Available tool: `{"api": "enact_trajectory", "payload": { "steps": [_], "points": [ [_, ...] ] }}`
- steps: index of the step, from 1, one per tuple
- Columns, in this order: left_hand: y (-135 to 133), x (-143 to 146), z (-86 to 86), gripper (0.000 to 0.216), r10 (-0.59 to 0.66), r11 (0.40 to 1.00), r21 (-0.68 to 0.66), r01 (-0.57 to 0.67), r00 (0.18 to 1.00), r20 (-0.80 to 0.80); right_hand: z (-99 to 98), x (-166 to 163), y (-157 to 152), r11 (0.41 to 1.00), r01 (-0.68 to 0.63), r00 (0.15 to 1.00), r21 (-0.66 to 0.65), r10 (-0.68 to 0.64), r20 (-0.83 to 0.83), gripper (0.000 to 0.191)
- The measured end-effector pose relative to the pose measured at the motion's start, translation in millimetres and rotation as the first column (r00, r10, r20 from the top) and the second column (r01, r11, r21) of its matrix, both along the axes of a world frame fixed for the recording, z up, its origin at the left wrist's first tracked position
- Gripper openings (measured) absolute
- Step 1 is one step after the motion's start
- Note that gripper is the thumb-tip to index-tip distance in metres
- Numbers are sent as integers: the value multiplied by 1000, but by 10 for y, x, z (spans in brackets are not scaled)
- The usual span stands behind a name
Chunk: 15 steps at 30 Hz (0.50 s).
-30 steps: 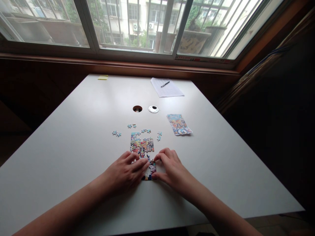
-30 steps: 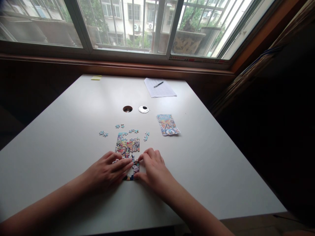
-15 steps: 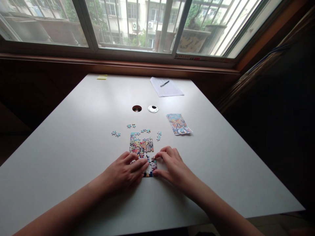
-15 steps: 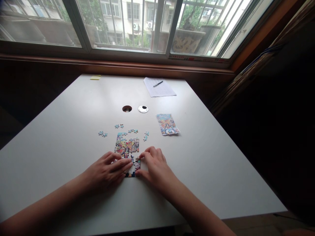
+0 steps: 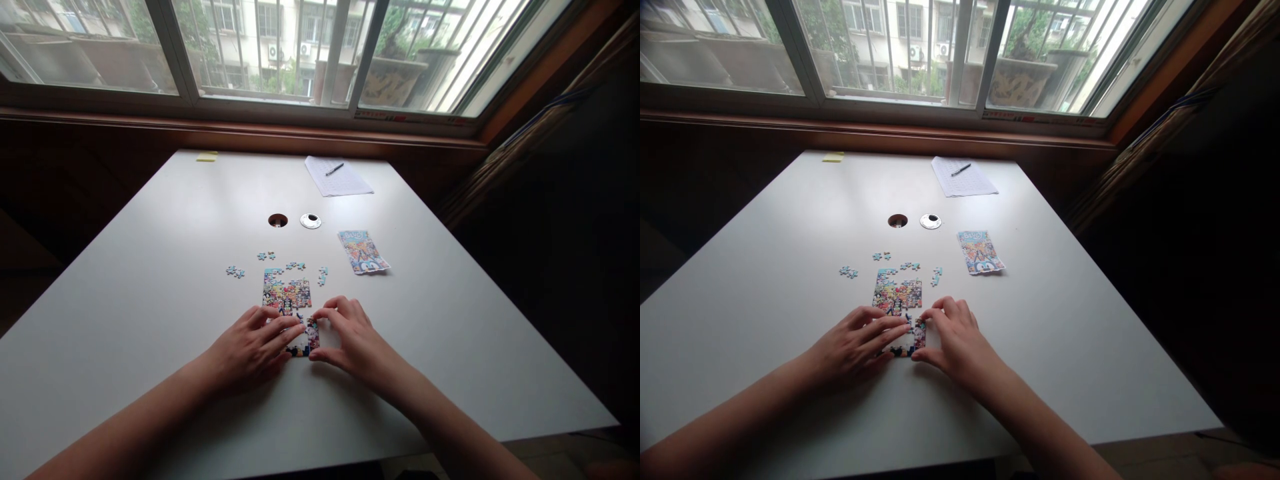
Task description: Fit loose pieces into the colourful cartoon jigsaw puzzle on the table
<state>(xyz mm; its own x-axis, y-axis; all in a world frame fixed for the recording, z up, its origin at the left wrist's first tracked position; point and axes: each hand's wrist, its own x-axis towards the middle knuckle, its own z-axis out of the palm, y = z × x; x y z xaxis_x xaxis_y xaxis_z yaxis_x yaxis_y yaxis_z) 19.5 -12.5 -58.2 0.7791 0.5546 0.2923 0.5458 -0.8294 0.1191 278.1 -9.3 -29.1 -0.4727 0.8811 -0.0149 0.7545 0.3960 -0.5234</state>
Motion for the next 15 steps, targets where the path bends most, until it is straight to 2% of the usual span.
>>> {"api": "enact_trajectory", "payload": {
  "steps": [3, 15],
  "points": [
    [4, 2, 15, 48, 15, 1000, -8, -14, 999, 40, 37, -14, -23, 1000, -9, 1000, -20, 9, 21, 60],
    [-4, -17, -34, 39, 16, 1000, 13, -16, 999, 32, 46, -28, -44, 997, 21, 1000, -75, -22, -6, 50]
  ]
}}
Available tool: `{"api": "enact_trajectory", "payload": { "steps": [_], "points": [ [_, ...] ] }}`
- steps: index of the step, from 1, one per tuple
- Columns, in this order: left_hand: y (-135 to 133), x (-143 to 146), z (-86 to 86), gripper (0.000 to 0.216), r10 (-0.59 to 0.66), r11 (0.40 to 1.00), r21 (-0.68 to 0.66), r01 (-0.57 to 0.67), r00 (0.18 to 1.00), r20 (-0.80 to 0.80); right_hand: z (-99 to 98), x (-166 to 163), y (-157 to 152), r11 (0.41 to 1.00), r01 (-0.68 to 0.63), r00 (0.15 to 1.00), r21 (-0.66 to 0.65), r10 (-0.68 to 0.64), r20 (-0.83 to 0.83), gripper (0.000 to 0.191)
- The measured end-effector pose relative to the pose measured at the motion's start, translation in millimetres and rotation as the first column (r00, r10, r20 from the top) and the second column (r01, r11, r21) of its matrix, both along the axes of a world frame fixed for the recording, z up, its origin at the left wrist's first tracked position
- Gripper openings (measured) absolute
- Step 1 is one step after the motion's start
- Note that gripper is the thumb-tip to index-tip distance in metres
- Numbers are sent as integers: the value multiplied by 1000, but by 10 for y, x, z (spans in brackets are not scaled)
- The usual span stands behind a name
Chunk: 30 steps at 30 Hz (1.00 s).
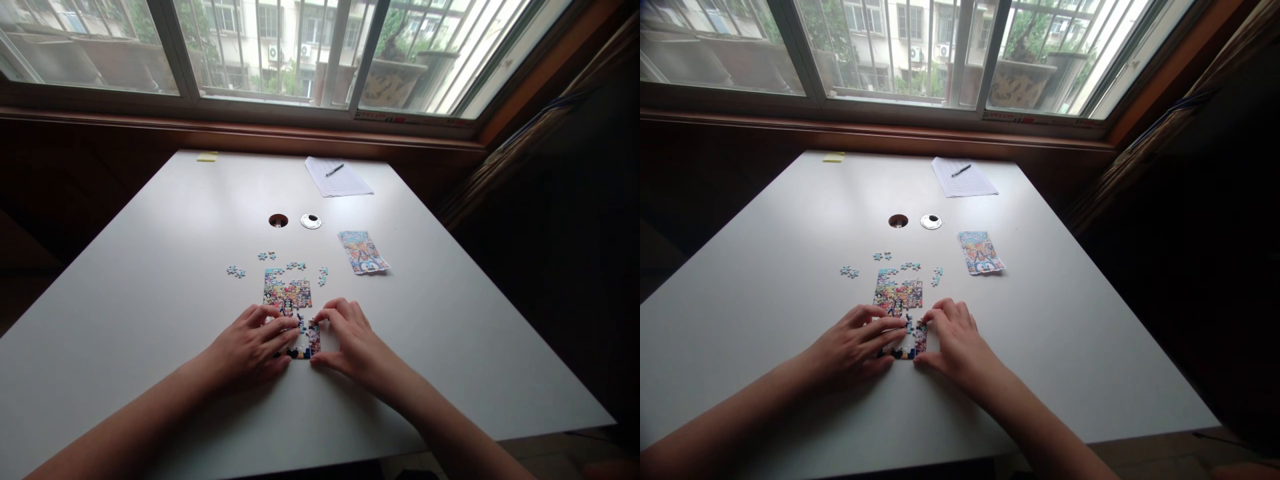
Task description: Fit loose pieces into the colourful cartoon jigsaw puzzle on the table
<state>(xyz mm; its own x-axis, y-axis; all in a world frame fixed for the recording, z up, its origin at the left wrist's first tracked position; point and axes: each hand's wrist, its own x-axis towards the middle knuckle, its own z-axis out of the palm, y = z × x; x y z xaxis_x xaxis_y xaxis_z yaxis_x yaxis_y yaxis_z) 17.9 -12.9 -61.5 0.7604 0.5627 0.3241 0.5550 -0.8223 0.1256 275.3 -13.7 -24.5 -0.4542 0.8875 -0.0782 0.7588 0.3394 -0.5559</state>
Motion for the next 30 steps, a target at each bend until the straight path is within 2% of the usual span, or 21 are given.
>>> {"api": "enact_trajectory", "payload": {
  "steps": [16, 30],
  "points": [
    [10, -5, -1, 37, -3, 1000, -2, 3, 1000, 8, -162, 54, 49, 995, 7, 999, 100, -3, -40, 55],
    [10, 6, -24, 37, -8, 1000, -30, 9, 999, 37, -161, 45, 123, 994, -10, 999, 112, 14, -36, 54]
  ]
}}
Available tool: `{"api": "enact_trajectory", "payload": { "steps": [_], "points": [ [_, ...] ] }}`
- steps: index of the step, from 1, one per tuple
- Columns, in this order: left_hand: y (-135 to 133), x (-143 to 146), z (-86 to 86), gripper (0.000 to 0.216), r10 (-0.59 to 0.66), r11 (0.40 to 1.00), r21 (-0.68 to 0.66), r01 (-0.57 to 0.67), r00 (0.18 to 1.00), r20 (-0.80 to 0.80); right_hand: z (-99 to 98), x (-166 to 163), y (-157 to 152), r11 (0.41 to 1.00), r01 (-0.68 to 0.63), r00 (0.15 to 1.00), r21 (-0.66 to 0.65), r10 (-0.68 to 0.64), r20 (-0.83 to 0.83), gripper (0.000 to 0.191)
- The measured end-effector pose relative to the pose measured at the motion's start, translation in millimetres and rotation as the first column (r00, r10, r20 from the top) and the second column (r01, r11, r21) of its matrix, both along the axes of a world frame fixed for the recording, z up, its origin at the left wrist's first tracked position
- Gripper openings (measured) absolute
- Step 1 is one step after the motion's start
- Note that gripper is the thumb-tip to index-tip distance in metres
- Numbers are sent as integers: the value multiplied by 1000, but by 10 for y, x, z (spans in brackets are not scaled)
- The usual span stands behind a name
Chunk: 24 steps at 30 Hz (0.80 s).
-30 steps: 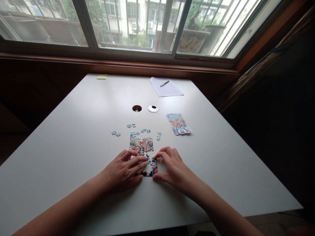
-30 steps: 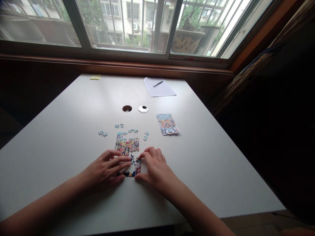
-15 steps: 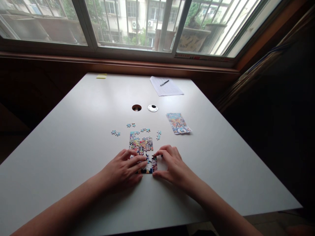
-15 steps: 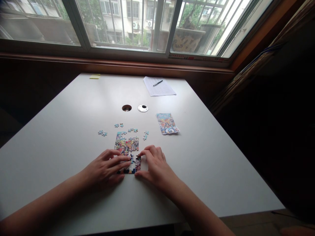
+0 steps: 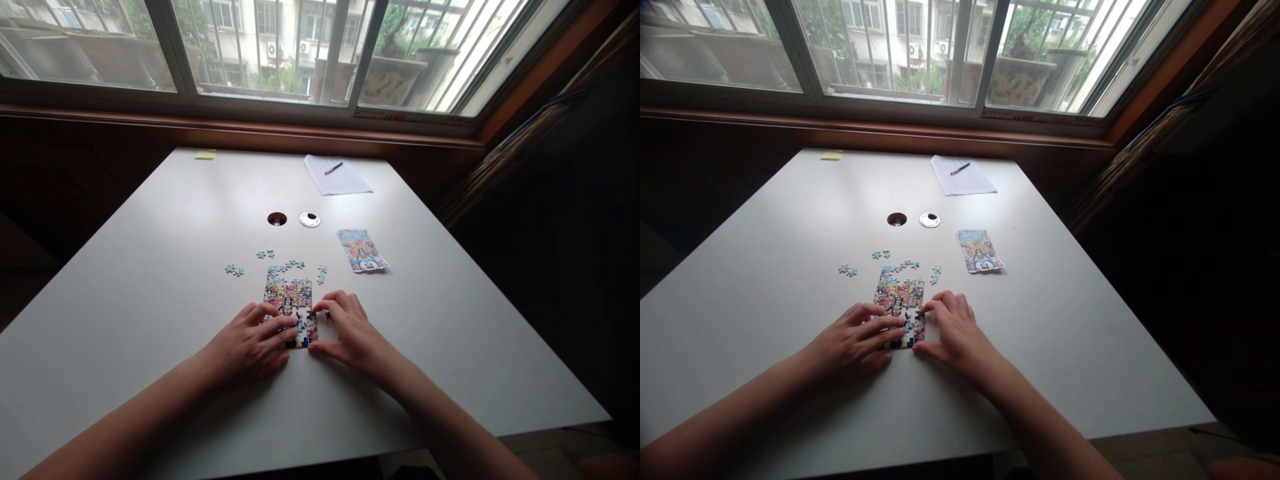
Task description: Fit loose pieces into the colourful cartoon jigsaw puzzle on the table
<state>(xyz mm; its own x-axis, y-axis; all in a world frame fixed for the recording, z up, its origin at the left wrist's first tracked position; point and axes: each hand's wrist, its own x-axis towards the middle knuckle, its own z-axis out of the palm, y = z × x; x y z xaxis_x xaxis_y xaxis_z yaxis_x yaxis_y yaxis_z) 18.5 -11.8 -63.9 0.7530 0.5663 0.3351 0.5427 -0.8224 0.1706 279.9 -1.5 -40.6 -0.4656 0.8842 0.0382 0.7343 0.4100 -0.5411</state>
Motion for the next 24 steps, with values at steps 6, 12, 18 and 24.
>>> {"api": "enact_trajectory", "payload": {
  "steps": [6, 12, 18, 24],
  "points": [
    [27, -69, 78, 48, 1, 999, -52, 0, 1000, 24, -10, 17, -2, 1000, -11, 1000, 4, 11, 6, 55],
    [120, -327, 222, 64, 12, 977, -215, -5, 1000, 28, -4, 20, -10, 1000, -18, 1000, -16, 18, -1, 56],
    [190, -463, 234, 81, -6, 951, -309, 19, 999, 44, -38, 42, -14, 1000, -21, 1000, -3, 21, -2, 58],
    [270, -549, 243, 83, 57, 959, -279, -45, 998, 37, -56, 59, -33, 1000, -24, 1000, 12, 24, -13, 56]
  ]
}}
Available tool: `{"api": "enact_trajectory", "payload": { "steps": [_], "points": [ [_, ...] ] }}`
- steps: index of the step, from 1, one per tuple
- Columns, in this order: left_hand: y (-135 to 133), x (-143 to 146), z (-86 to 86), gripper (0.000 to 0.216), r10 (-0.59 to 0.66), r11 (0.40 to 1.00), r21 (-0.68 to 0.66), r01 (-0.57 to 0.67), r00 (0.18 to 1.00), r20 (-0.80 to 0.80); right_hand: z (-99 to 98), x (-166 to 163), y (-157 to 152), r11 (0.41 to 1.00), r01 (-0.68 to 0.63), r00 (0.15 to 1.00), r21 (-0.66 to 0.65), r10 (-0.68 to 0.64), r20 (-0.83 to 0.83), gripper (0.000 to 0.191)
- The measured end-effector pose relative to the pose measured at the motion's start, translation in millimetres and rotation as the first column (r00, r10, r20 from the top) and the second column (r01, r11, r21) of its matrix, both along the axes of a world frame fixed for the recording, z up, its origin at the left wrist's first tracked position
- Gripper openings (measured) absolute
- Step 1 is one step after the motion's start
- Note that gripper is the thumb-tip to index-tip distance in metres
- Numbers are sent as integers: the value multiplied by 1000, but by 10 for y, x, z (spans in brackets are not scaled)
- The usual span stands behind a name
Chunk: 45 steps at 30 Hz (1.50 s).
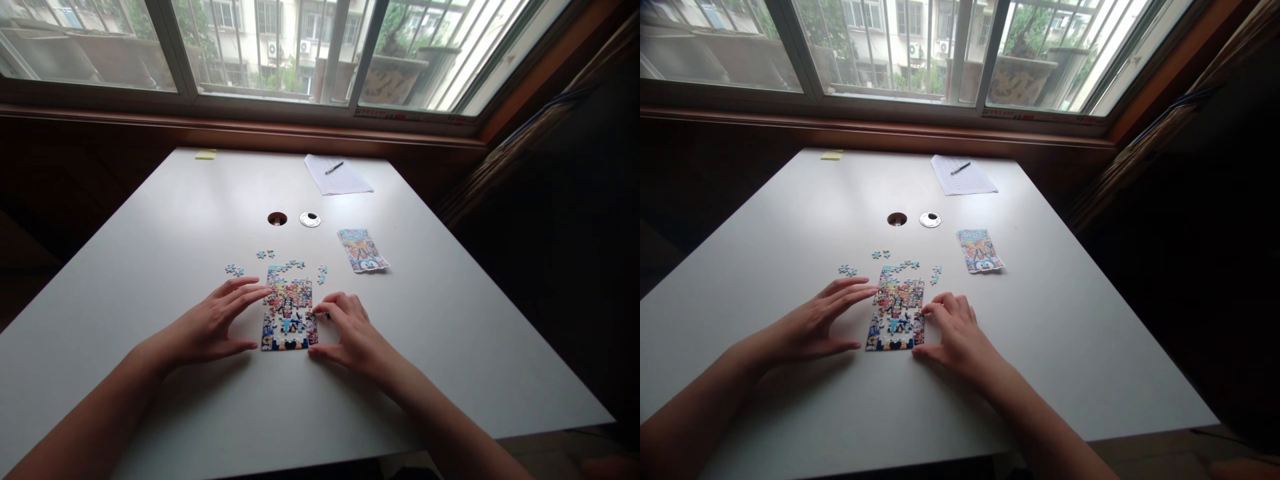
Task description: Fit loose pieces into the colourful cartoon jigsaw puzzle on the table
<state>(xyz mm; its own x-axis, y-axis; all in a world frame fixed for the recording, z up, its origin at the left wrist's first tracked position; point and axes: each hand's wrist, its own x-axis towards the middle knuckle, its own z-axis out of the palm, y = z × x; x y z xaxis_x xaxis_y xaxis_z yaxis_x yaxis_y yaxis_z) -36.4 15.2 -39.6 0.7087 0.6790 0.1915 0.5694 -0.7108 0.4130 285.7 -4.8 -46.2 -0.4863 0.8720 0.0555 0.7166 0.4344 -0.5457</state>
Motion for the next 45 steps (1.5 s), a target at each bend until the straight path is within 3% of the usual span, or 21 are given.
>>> {"api": "enact_trajectory", "payload": {
  "steps": [12, 35, 45],
  "points": [
    [83, -45, -72, 70, -90, 994, 48, 96, 988, -123, -28, -15, -10, 1000, -10, 1000, 16, 11, -4, 55],
    [73, 17, -166, 69, -104, 991, 84, 108, 993, -59, 5, -21, 7, 999, 26, 999, -23, -26, 38, 61],
    [77, 25, -165, 72, -110, 991, 64, 114, 992, -57, 126, -59, 8, 995, 34, 998, -99, -29, 51, 51]
  ]
}}
